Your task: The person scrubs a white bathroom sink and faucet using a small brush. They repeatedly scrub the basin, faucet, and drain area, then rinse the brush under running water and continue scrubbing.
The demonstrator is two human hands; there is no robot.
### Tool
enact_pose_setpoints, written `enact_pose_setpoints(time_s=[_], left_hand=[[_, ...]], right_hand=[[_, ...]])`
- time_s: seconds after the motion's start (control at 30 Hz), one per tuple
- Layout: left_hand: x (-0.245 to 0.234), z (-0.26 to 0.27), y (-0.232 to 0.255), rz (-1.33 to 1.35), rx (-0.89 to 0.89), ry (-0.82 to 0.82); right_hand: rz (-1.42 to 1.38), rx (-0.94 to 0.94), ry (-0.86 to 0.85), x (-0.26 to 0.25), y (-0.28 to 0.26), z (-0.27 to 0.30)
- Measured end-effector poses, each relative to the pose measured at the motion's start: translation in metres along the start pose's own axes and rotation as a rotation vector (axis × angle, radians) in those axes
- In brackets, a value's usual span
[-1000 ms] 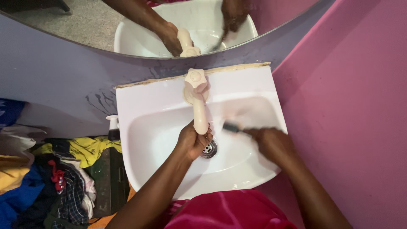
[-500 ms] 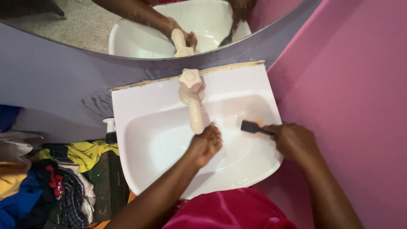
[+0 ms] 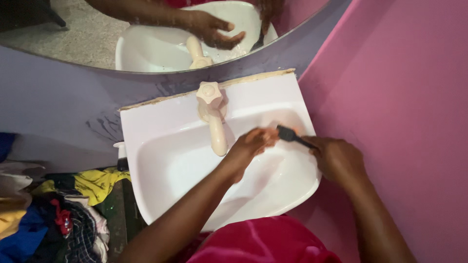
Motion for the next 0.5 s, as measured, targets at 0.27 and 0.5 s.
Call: enact_pose_setpoints(time_s=[0.27,0.5], left_hand=[[-0.095,0.043,-0.085,0.659,-0.110,0.282],[-0.093,0.027,-0.060,0.866,-0.010,0.298]], right_hand=[[0.053,-0.355,-0.344,0.094,-0.079,0.024],[-0.037,-0.316,-0.110,0.057,-0.069,-0.015]])
Point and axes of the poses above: each hand's wrist, its own z-axis away from the middle knuckle, its own x-axis out of the palm, y = z × x, the point moved 6 cm from there along -z, towards the middle knuckle, and after that the axes turned 1 degree about -z, right-handed, at the moved point
